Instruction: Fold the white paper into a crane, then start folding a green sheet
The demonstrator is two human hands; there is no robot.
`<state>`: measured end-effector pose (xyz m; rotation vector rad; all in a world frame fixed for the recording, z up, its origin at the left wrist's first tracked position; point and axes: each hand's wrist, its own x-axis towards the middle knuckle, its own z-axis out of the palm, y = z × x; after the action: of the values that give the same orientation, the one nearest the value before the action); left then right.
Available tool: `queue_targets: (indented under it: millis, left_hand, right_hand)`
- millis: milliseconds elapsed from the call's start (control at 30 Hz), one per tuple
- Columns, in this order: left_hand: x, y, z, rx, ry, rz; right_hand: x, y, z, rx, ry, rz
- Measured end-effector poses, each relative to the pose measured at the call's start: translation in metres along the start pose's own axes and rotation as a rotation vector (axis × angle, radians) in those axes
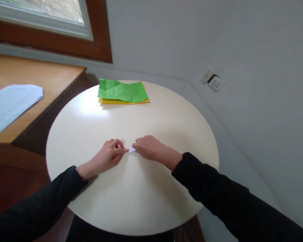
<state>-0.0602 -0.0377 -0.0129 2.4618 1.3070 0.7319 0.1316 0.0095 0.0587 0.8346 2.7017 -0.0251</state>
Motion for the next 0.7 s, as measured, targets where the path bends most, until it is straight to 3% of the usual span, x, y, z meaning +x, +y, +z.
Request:
queue_targets:
  millis: [300,500,700]
  left_hand:
    - [-0.001,-0.006,0.001,-0.129,0.067,-0.066]
    - [0.001,-0.008,0.004,-0.176,0.078,-0.14]
    - [0.004,-0.005,0.005,-0.154,0.078,-0.182]
  right_hand:
    - [0.013,0.007,-0.014,0.095,-0.098,0.006]
    - [0.009,0.001,-0.01,0.05,-0.034,-0.011]
    - [0.0,-0.01,0.012,-0.043,0.049,0.028]
